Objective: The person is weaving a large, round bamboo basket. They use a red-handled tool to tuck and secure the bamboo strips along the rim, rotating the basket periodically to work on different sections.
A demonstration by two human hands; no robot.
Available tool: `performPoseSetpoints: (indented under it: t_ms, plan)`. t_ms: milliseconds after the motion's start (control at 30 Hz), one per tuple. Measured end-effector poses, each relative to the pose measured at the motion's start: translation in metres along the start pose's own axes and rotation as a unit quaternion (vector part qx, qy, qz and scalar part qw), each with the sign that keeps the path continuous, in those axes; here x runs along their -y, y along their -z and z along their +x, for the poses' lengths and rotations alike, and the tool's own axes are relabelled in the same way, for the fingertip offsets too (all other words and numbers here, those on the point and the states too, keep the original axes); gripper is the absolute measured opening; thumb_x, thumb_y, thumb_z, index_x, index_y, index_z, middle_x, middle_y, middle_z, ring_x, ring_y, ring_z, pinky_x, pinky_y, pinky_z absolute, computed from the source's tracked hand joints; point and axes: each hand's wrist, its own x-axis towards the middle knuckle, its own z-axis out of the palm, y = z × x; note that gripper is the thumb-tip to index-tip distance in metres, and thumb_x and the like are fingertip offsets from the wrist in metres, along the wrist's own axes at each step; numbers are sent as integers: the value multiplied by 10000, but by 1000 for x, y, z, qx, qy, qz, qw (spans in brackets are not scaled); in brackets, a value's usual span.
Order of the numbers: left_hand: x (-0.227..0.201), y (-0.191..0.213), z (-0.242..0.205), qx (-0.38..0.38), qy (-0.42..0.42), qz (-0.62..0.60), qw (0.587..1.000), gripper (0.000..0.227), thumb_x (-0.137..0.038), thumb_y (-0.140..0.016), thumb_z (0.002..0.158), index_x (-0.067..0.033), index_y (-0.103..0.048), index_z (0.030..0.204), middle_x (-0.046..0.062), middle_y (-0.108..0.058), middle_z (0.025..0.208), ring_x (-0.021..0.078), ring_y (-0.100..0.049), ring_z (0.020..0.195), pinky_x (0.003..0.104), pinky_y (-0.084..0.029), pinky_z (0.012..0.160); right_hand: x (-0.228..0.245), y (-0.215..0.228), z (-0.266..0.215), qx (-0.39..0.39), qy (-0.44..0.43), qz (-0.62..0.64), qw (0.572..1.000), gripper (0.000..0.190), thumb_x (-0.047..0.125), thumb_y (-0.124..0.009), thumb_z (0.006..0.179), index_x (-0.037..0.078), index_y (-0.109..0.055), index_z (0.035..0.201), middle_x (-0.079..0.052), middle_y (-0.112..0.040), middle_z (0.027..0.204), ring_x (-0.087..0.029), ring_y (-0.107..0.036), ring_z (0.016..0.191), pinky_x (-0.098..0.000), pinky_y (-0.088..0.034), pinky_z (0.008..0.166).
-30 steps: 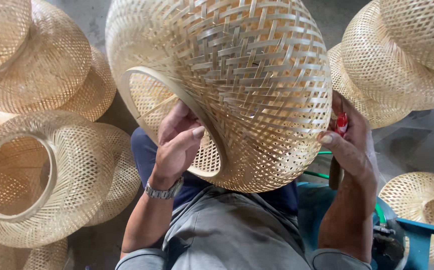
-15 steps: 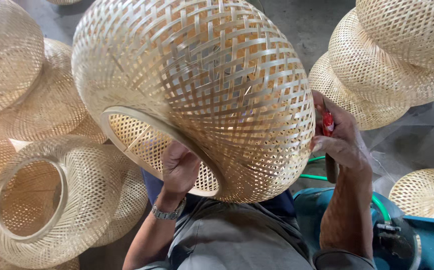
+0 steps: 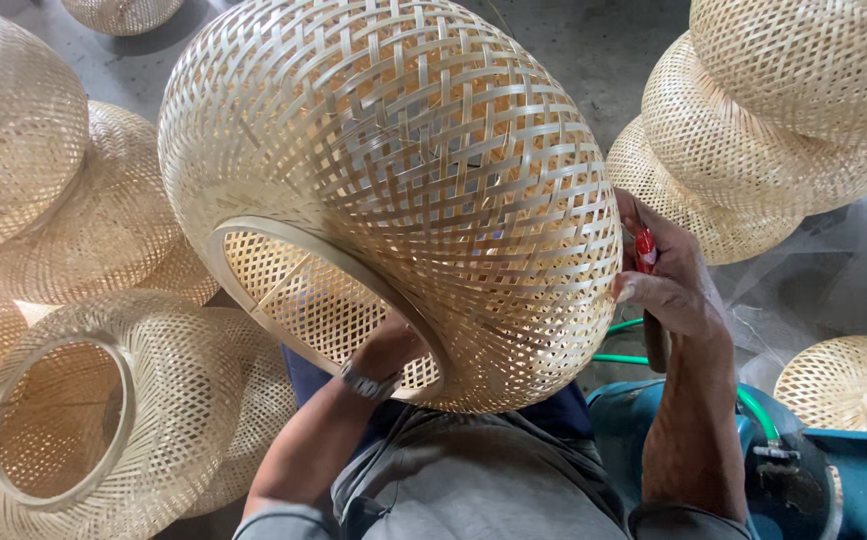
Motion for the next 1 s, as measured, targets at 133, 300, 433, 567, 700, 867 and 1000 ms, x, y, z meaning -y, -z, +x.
performPoseSetpoints:
  t_ms: [133, 300, 433, 567, 700, 867, 1000]
  plan:
    - [2, -9, 26, 39, 19, 47, 998, 368, -165, -647, 1075, 20, -577, 1385, 167, -648, 1347, 263, -648, 1232, 426, -554, 1050, -3, 5, 0, -18, -8, 4, 1000, 1063, 373, -903, 822, -135, -347, 1572, -154, -566, 1479, -193, -567, 1317, -339, -456, 1129]
    - [19, -18, 41, 69, 38, 61, 995, 373, -172, -648, 1072, 18, -578, 1386, 167, -645, 1352, 264, -644, 1236, 427, -551, 1053, -6, 8, -3, -21, -3, -13, 1000, 1061, 370, -908, 818, -146, -371, 1574, -155, -569, 1484, -187, -567, 1331, -336, -458, 1140]
    - [30, -17, 43, 75, 50, 60, 994, 377, -178, -648, 1070, 16, -580, 1386, 167, -642, 1355, 265, -641, 1239, 427, -549, 1055, -6, 8, -5, -26, -6, -13, 1000, 1064, 373, -916, 808, -138, -368, 1564, -158, -571, 1480, -195, -572, 1322, -343, -475, 1123]
    - [37, -14, 40, 86, 67, 59, 992, 381, -184, -649, 1068, 14, -581, 1387, 166, -640, 1358, 266, -638, 1242, 428, -546, 1058, -5, 8, -8, -19, -1, -34, 999, 1057, 400, -904, 821, -145, -410, 1580, -158, -615, 1388, -182, -600, 1253, -337, -500, 1103]
    - [39, -9, 40, 96, 79, 61, 990, 385, -189, -649, 1066, 12, -583, 1387, 166, -637, 1362, 267, -634, 1245, 429, -544, 1060, -10, 13, -9, -24, 1, -37, 999, 1081, 368, -906, 808, -132, -350, 1589, -176, -586, 1476, -202, -592, 1311, -357, -496, 1110]
    - [44, -8, 40, 99, 78, 57, 990, 390, -197, -649, 1063, 10, -584, 1388, 166, -634, 1366, 267, -630, 1249, 430, -541, 1063, -19, 23, -12, -19, 7, -23, 1000, 1058, 316, -900, 833, -123, -315, 1597, -181, -552, 1514, -204, -587, 1322, -364, -498, 1122]
    - [44, -7, 41, 101, 81, 59, 990, 394, -203, -650, 1061, 8, -586, 1388, 166, -632, 1369, 268, -627, 1252, 431, -539, 1065, -22, 22, -13, -28, 6, -17, 999, 1078, 323, -910, 818, -131, -322, 1599, -197, -549, 1515, -219, -588, 1321, -380, -497, 1123]
